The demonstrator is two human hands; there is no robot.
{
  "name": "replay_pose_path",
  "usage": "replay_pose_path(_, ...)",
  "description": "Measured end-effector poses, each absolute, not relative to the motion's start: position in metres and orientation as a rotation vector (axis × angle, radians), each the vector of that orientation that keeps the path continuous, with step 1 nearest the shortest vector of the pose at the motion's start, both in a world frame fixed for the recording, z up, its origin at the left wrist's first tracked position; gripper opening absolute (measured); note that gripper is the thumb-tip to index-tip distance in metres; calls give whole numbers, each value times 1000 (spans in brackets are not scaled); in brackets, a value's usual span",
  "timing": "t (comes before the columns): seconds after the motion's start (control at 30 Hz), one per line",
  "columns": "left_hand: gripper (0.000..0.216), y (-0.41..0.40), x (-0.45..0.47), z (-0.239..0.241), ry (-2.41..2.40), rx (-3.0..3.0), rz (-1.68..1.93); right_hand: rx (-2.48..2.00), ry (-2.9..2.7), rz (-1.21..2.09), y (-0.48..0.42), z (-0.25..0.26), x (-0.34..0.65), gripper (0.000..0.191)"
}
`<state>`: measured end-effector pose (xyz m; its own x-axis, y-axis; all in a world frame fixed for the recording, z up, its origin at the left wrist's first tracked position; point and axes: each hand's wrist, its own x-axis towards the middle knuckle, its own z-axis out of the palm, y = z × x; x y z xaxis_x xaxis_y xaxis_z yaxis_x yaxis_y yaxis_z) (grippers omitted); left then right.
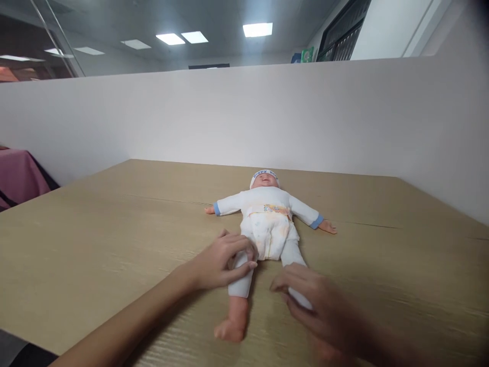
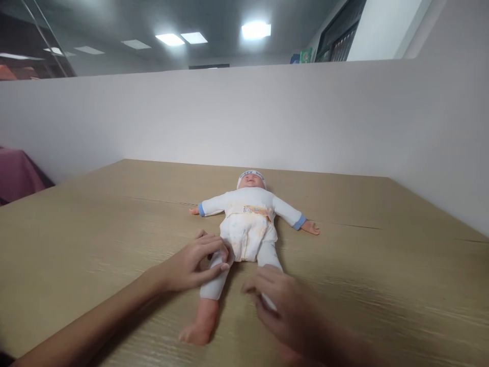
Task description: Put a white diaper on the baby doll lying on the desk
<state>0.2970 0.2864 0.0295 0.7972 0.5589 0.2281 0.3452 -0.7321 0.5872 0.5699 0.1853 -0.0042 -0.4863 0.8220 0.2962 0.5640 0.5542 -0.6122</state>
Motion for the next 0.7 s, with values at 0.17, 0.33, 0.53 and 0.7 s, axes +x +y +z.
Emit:
replay_pose_path(0.17, 32, 289, 320, 25, 948, 2436, 598, -1466, -1865, 662, 216, -10, 574, 15)
replay_pose_path(0.33, 39, 293, 335, 8, 1069, 2418, 715, -1530, -1863, 450, 218, -21, 562, 12)
replay_pose_path(0.53, 32, 293, 333, 4, 986, 2437, 673, -1470, -1956, 182, 206, -30, 551, 7)
replay_pose_path(0.7, 16, 292, 329, 1, 875, 2467, 780, -1465, -1953, 166, 202, -26, 549, 19)
